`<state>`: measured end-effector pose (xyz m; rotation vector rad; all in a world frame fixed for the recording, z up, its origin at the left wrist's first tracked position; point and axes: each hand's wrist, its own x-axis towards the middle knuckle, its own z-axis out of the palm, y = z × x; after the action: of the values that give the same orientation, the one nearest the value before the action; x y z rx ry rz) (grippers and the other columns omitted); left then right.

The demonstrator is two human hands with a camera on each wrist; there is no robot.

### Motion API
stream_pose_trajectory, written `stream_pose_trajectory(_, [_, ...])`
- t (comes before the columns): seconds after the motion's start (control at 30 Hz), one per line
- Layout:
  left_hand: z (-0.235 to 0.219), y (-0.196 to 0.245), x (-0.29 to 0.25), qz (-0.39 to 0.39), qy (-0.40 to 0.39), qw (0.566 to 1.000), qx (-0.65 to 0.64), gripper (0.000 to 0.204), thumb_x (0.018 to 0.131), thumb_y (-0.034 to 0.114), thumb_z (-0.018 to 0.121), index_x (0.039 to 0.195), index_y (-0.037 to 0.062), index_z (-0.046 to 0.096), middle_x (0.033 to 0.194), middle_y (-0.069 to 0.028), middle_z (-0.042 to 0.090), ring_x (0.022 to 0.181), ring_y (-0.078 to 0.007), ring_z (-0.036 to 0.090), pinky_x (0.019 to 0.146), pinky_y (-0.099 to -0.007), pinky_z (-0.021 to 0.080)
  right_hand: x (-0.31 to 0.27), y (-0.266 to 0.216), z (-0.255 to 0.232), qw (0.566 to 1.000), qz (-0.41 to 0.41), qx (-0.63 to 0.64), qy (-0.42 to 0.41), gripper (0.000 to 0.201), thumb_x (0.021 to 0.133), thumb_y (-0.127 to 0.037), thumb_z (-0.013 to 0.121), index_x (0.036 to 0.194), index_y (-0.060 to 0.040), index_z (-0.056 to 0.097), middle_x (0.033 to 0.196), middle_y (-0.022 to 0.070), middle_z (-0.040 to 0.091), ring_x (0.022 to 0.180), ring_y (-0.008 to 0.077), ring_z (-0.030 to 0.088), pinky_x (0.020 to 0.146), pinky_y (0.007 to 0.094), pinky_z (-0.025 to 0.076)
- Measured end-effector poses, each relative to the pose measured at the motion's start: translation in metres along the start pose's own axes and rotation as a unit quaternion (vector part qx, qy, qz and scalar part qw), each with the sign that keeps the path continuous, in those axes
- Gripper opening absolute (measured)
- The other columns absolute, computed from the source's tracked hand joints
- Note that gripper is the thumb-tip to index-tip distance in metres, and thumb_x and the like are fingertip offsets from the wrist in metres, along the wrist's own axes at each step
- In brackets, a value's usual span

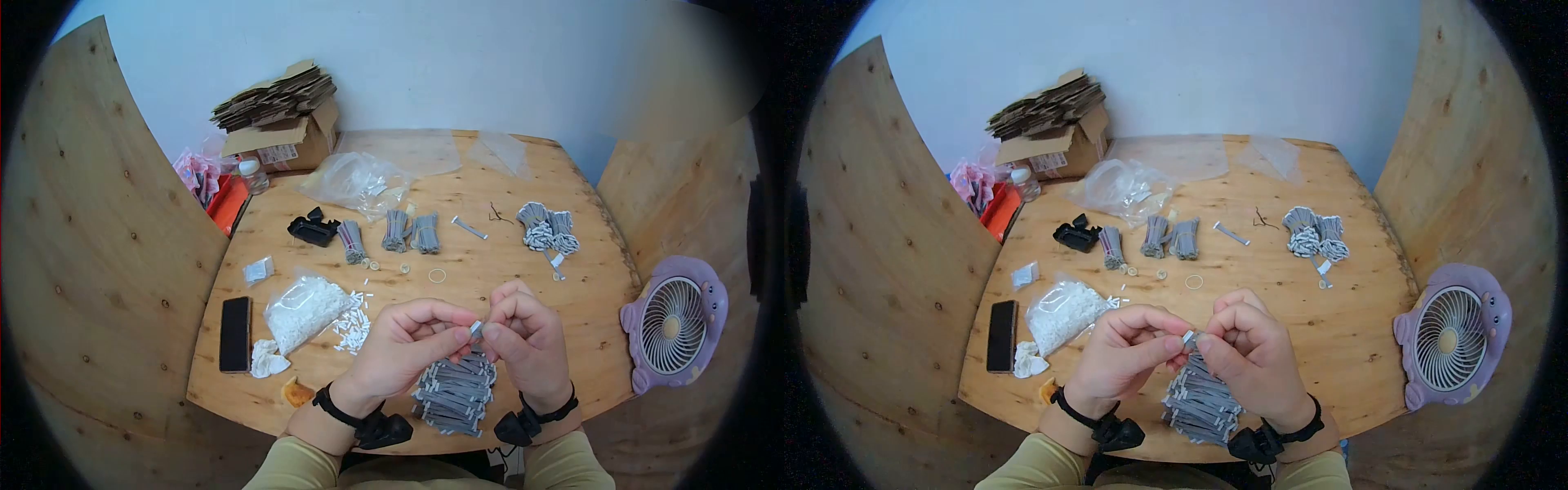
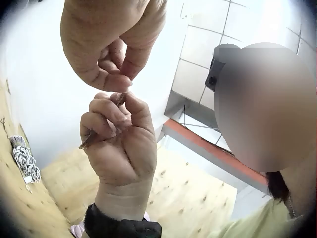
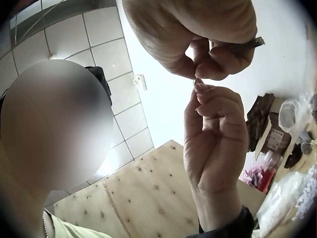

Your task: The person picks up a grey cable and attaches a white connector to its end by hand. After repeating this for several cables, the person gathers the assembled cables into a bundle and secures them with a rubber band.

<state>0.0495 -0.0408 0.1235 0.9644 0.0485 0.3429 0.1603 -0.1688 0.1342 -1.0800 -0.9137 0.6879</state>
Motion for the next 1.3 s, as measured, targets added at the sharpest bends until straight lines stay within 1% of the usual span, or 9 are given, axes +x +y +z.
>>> stream_pose_trajectory(0.2, [0.0022,-0.0018,0.0000,0.017,0.023,0.999,0.032,0.016,0.077,-0.006,0.055,0.092,-0.0043,0.057,0.082,-0.0122,0.061,0.070,-0.0144,0.059,0.062,-0.0232,0.050,0.0003,0.0011,0.0032,1.000,0.008,0.011,0.026,0.006,0.079,-0.001,0.054,0.078,0.0024,0.049,0.090,0.0040,0.036,0.065,0.0048,0.046,0.056,0.0174,0.041])
stream_pose_trajectory(0.37, [0.0020,-0.0021,0.0001,0.020,0.024,0.999,0.022,0.016,0.077,-0.006,0.055,0.092,-0.0042,0.057,0.082,-0.0119,0.061,0.070,-0.0140,0.059,0.061,-0.0231,0.050,0.0007,0.0015,0.0046,1.000,-0.003,0.002,0.030,0.006,0.079,-0.001,0.054,0.078,0.0022,0.049,0.090,0.0038,0.035,0.067,0.0048,0.046,0.057,0.0172,0.041])
stream_pose_trajectory(0.67, [0.0023,-0.0012,-0.0007,0.023,0.032,0.998,0.050,0.015,0.077,-0.006,0.055,0.092,-0.0039,0.057,0.082,-0.0117,0.061,0.070,-0.0134,0.059,0.062,-0.0227,0.049,0.0001,-0.0023,0.0043,0.996,-0.029,-0.083,0.016,0.006,0.079,-0.001,0.055,0.079,0.0022,0.050,0.090,0.0037,0.035,0.070,0.0050,0.044,0.059,0.0166,0.040])
stream_pose_trajectory(0.87, [0.0020,-0.0023,-0.0005,0.036,0.022,0.997,0.058,0.015,0.076,-0.007,0.055,0.091,-0.0035,0.058,0.083,-0.0113,0.060,0.071,-0.0134,0.059,0.062,-0.0226,0.049,0.0014,-0.0035,0.0022,0.999,0.031,0.034,0.002,0.006,0.079,0.000,0.054,0.078,0.0027,0.049,0.091,0.0035,0.035,0.067,0.0045,0.046,0.057,0.0167,0.040])
stream_pose_trajectory(1.0, [0.0015,-0.0033,0.0002,0.034,0.024,0.998,0.048,0.015,0.076,-0.008,0.054,0.091,-0.0038,0.058,0.082,-0.0104,0.059,0.071,-0.0134,0.059,0.062,-0.0229,0.049,0.0011,0.0004,0.0028,0.999,0.015,0.030,0.016,0.006,0.079,0.000,0.054,0.078,0.0028,0.049,0.091,0.0034,0.035,0.065,0.0042,0.046,0.056,0.0167,0.040])
stream_pose_trajectory(1.07, [-0.0008,-0.0041,0.0003,0.042,0.007,0.997,0.064,0.016,0.079,-0.003,0.055,0.094,-0.0029,0.057,0.084,-0.0077,0.059,0.073,-0.0095,0.057,0.064,-0.0201,0.048,0.0010,0.0006,0.0030,0.999,0.015,0.031,0.017,0.006,0.079,0.000,0.054,0.078,0.0028,0.049,0.090,0.0034,0.035,0.066,0.0042,0.046,0.057,0.0166,0.040])
stream_pose_trajectory(1.1, [-0.0015,-0.0044,0.0003,0.045,-0.002,0.996,0.071,0.017,0.080,-0.001,0.055,0.096,-0.0024,0.056,0.085,-0.0063,0.059,0.074,-0.0076,0.057,0.065,-0.0187,0.047,0.0012,0.0002,0.0032,1.000,0.011,0.015,0.015,0.006,0.079,0.000,0.054,0.078,0.0028,0.049,0.090,0.0033,0.035,0.067,0.0042,0.046,0.057,0.0165,0.040])
stream_pose_trajectory(1.2, [-0.0018,-0.0053,0.0002,0.074,-0.001,0.993,0.093,0.017,0.079,-0.002,0.055,0.096,-0.0029,0.056,0.086,-0.0052,0.058,0.075,-0.0076,0.056,0.066,-0.0185,0.047,0.0021,-0.0014,0.0045,0.999,-0.004,-0.029,0.015,0.006,0.079,0.000,0.054,0.078,0.0028,0.049,0.089,0.0033,0.035,0.068,0.0041,0.046,0.057,0.0163,0.040])
stream_pose_trajectory(1.3, [-0.0014,-0.0050,0.0003,0.079,-0.002,0.992,0.100,0.017,0.079,-0.002,0.055,0.096,-0.0032,0.056,0.087,-0.0046,0.056,0.075,-0.0074,0.055,0.066,-0.0185,0.046,0.0026,-0.0024,0.0057,0.999,-0.013,-0.046,0.015,0.006,0.079,0.000,0.054,0.078,0.0029,0.048,0.089,0.0032,0.035,0.068,0.0040,0.046,0.056,0.0165,0.040])
